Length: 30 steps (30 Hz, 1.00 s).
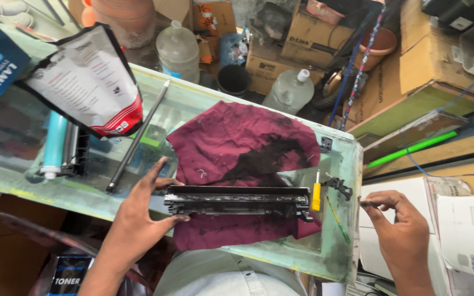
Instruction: The person refills a toner cartridge by pouring toner powder from a pouch into the opening of the cartridge and luego wipes the exterior with a cloth.
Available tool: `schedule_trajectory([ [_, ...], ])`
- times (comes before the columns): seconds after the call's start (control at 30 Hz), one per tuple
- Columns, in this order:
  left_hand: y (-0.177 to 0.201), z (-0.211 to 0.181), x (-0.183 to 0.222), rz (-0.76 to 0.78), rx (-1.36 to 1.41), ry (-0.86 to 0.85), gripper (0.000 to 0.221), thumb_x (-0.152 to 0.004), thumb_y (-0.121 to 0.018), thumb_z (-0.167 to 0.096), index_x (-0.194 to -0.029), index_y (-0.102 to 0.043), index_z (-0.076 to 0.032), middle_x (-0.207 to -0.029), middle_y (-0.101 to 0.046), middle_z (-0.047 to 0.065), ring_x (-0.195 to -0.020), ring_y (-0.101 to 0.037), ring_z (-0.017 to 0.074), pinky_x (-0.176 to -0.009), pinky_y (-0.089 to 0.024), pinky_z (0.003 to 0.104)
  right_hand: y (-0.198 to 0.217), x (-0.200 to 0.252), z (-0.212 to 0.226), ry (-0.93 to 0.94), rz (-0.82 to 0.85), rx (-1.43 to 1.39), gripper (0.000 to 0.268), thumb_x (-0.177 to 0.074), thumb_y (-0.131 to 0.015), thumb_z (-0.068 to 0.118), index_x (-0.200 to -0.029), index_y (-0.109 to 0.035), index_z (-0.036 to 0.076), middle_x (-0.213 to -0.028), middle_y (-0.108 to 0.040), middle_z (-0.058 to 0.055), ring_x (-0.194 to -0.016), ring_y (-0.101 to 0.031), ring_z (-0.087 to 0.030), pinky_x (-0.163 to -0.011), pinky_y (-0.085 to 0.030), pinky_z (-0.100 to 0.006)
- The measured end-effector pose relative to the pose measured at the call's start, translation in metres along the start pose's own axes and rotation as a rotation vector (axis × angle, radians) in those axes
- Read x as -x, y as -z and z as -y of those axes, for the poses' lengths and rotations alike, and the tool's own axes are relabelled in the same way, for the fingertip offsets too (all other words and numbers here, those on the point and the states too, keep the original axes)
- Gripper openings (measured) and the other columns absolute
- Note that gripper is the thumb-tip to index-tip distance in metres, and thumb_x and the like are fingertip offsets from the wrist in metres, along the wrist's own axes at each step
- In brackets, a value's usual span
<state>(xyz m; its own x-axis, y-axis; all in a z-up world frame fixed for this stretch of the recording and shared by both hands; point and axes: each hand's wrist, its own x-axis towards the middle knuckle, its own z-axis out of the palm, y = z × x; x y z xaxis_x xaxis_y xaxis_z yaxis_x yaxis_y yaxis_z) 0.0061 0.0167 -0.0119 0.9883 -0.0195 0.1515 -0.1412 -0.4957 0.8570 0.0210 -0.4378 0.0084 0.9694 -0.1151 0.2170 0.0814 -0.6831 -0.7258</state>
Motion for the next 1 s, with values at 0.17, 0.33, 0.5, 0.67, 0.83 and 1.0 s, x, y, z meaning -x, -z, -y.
schedule_trajectory([
  [0.17,-0.002,0.002,-0.001,-0.005,-0.008,0.039,0.116,-0.059,-0.091,-0.016,-0.158,-0.030,-0.014,-0.116,-0.073,0.011,-0.109,-0.071,0.0264,-0.097,-0.051,0.039,-0.004,0.000,0.007,-0.003,0.029,-0.001,0.012,-0.090,-0.070,-0.001,-0.102,-0.070,0.000,-0.102,-0.073,-0.006,-0.092,-0.066,-0.012,-0.086,-0.051,-0.027],
  [0.33,-0.002,0.001,-0.001,-0.005,-0.032,0.044,0.117,-0.058,-0.092,-0.017,-0.157,-0.030,-0.013,-0.114,-0.073,0.011,-0.109,-0.071,0.0261,-0.098,-0.050,0.039,-0.005,-0.003,0.012,-0.057,0.057,-0.058,0.010,-0.095,-0.064,0.001,-0.101,-0.072,0.000,-0.102,-0.074,-0.006,-0.098,-0.070,-0.013,-0.093,-0.053,-0.027],
  [0.5,-0.003,-0.002,-0.002,0.005,-0.018,0.056,0.116,-0.059,-0.091,-0.017,-0.158,-0.030,-0.013,-0.112,-0.074,0.010,-0.107,-0.072,0.0243,-0.098,-0.051,0.039,-0.003,-0.001,0.003,-0.112,0.047,-0.077,0.009,-0.097,-0.065,0.005,-0.101,-0.072,0.000,-0.099,-0.075,-0.005,-0.097,-0.069,-0.012,-0.092,-0.051,-0.026],
  [0.67,-0.002,-0.006,-0.005,0.005,-0.042,0.083,0.112,-0.058,-0.091,-0.016,-0.155,-0.035,-0.011,-0.114,-0.074,0.010,-0.109,-0.071,0.0246,-0.098,-0.049,0.038,-0.002,-0.003,-0.014,-0.042,0.025,-0.023,0.012,-0.089,-0.072,0.003,-0.100,-0.070,-0.001,-0.100,-0.073,-0.005,-0.091,-0.062,-0.011,-0.085,-0.046,-0.026],
  [0.83,0.001,-0.009,-0.005,0.026,-0.074,0.040,0.078,-0.058,-0.090,-0.013,-0.132,-0.064,-0.008,-0.118,-0.073,0.010,-0.111,-0.071,0.0235,-0.094,-0.052,0.034,-0.003,-0.003,-0.015,-0.096,0.080,-0.031,0.015,-0.092,-0.066,0.000,-0.105,-0.072,0.000,-0.100,-0.075,-0.004,-0.092,-0.063,-0.013,-0.086,-0.049,-0.026],
  [1.0,0.002,-0.008,-0.007,0.047,-0.019,0.085,0.064,-0.061,-0.089,-0.012,-0.121,-0.067,-0.006,-0.118,-0.075,0.009,-0.111,-0.073,0.0214,-0.091,-0.054,0.033,-0.004,-0.006,0.005,-0.043,0.120,0.105,0.019,-0.090,-0.065,0.000,-0.107,-0.073,0.005,-0.103,-0.077,-0.004,-0.098,-0.070,-0.017,-0.088,-0.048,-0.032],
])
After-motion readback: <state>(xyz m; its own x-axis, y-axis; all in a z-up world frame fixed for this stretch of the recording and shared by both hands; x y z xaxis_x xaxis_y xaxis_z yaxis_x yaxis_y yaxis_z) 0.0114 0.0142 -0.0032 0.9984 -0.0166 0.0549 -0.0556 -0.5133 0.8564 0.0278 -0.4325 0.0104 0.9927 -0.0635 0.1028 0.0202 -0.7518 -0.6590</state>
